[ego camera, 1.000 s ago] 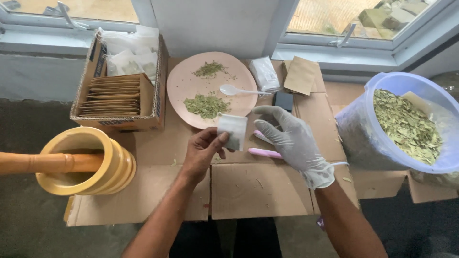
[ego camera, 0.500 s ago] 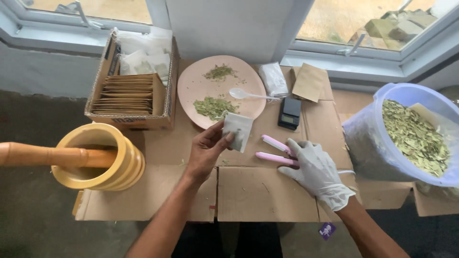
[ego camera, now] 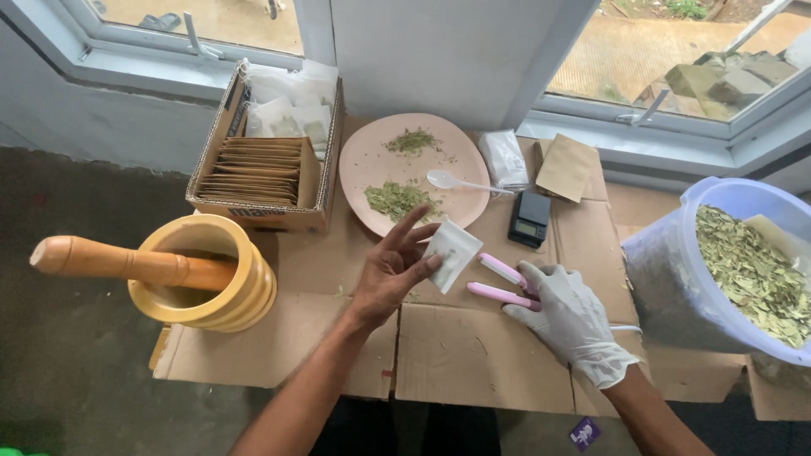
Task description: Manually filling small pouches with dried tea leaves using a spoon and sealing them with a handheld heat sealer.
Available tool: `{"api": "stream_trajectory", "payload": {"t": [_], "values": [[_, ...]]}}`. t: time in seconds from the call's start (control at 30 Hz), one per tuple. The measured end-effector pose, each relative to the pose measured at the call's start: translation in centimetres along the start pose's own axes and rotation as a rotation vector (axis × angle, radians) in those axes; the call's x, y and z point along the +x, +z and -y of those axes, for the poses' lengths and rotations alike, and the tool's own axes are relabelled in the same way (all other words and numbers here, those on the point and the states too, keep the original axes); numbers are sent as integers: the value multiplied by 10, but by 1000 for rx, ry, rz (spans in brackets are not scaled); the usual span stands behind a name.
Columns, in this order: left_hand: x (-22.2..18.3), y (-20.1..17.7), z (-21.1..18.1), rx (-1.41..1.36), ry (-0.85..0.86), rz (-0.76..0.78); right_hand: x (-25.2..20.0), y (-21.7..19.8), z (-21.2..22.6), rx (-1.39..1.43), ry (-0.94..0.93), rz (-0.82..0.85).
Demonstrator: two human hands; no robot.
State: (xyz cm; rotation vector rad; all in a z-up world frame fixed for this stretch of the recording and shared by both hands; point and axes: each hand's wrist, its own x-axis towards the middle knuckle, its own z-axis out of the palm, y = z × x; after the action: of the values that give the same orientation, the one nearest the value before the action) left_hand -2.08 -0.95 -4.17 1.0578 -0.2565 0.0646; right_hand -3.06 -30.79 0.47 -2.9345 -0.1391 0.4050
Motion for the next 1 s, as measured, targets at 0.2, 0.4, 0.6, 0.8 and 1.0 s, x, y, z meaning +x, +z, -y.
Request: {"api": "stream_trajectory", "payload": {"t": [0.2,0.4,0.6,0.8,1.0], "values": [[-3,5,-13,23,-17,72,4,5,-3,-32,-9,-1],[-3,2,-13,47,18,145,11,10,-8,-50,-13,-52],[-6,0,-13,24,34,173,-2,-15,7,23,35,-78],[-4,-1,-15,79,36,194,13,12,-26,-50,18,-87],[-4,0,-13,99,51,200,14,18,-28,-107,-25,-94]]}}
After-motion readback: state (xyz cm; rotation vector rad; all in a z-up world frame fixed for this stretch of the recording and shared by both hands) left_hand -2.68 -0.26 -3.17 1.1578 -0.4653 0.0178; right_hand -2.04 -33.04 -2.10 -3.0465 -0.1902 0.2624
